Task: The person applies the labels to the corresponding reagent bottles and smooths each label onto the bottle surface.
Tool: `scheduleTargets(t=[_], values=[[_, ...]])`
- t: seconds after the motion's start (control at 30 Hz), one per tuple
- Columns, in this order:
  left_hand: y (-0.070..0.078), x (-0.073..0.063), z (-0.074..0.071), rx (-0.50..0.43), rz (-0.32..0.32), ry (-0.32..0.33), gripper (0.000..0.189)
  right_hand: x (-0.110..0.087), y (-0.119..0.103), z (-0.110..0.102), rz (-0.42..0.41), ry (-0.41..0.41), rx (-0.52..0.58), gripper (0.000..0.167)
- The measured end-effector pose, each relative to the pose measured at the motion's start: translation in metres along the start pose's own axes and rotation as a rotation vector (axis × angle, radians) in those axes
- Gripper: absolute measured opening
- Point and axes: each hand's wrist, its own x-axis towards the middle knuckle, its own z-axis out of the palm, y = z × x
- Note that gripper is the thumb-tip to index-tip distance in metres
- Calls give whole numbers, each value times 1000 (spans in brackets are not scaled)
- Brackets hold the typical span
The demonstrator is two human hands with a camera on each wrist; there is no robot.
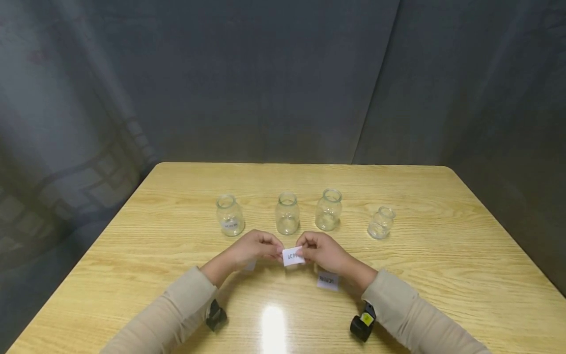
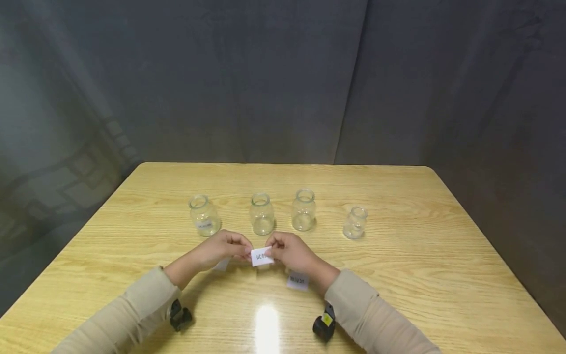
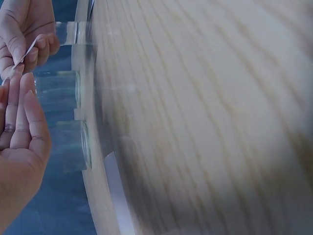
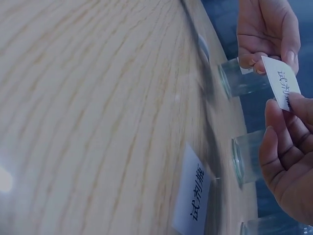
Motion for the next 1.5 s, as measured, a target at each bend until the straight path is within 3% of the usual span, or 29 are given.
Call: scheduleTargets(t=[0.23, 0.53, 0.87, 1.13, 1.5], values=[[2, 1, 1, -6, -8, 30, 18, 1, -1, -1, 5, 4, 19, 8], [-2, 4, 2, 19, -25, 23, 20, 2, 2, 0, 1, 9, -5, 5], [-3, 7, 2, 35, -5, 89, 16, 0, 1, -6, 59, 101, 67, 13], [-4, 9, 5, 2, 23, 51, 18, 4, 5, 5, 13, 20, 45, 19], [-7, 11, 15, 108, -12, 54, 15, 1, 4, 15, 4, 20, 47, 18]])
